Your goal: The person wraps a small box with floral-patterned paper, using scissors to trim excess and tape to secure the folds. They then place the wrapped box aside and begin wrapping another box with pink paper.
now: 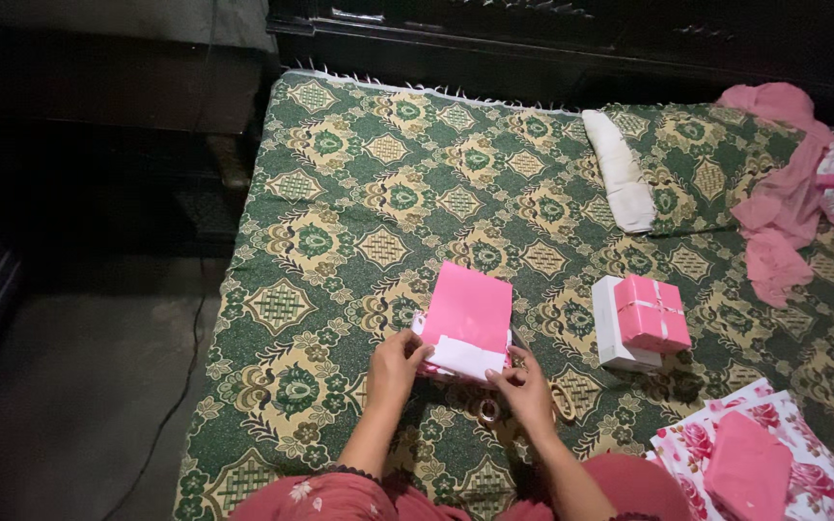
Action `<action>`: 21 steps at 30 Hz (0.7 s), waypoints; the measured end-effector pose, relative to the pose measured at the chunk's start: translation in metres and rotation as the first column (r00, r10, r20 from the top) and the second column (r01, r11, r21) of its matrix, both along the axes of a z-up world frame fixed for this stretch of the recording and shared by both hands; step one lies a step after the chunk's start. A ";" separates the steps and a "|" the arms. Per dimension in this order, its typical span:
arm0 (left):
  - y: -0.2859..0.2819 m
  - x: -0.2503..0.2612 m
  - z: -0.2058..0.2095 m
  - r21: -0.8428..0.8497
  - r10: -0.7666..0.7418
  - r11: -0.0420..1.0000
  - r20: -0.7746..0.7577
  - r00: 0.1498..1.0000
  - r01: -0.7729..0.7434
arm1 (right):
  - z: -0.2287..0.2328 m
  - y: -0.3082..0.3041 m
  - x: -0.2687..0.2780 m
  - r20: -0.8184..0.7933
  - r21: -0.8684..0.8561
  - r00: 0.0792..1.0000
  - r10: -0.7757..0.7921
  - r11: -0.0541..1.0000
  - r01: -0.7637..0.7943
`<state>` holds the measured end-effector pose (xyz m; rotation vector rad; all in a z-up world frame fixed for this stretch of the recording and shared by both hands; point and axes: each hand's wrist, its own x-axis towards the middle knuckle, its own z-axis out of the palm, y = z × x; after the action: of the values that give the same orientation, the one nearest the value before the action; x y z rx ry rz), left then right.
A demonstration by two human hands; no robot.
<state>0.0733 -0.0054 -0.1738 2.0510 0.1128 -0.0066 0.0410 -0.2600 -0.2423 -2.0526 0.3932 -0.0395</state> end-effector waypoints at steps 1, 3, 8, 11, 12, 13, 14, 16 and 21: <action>0.000 0.000 0.000 -0.002 -0.003 1.000 -0.006 1.000 0.003 | 0.002 0.002 -0.002 0.038 0.027 0.999 -0.009 1.000 0.008; -0.001 -0.001 0.001 -0.010 -0.001 1.000 0.005 1.000 0.001 | 0.006 0.005 -0.004 0.047 0.021 0.999 -0.025 0.999 0.024; -0.002 -0.005 0.004 -0.010 0.011 1.000 0.102 0.995 -0.010 | 0.023 0.015 -0.005 0.061 -0.035 0.997 -0.054 0.998 0.056; -0.003 -0.005 0.005 -0.006 0.022 1.000 0.069 0.997 -0.022 | 0.040 0.023 -0.004 0.030 -0.093 0.998 -0.050 0.994 0.053; -0.003 -0.005 0.006 0.011 0.030 0.999 0.080 0.996 -0.031 | 0.046 0.027 -0.004 -0.018 -0.134 0.999 -0.051 0.990 0.049; -0.002 -0.004 0.007 0.028 0.037 0.999 0.094 0.995 -0.040 | 0.052 0.033 -0.001 -0.063 -0.174 0.996 -0.055 0.984 0.043; -0.002 -0.003 0.007 0.045 0.044 0.998 0.108 0.993 -0.049 | 0.057 0.040 0.000 -0.053 -0.169 0.998 -0.044 0.985 0.035; -0.003 -0.001 0.008 0.060 0.038 0.997 0.157 0.987 -0.048 | 0.067 0.044 0.002 -0.034 -0.168 0.999 -0.030 0.986 0.024; -0.015 0.001 -0.007 0.196 0.035 0.978 0.170 0.985 -0.069 | 0.070 0.045 0.002 0.190 -0.347 0.977 0.094 0.938 -0.022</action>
<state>0.0743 -0.0207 -0.1810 2.2405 0.0658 0.2159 0.0430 -0.2152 -0.1718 -2.3763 0.2059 -0.2999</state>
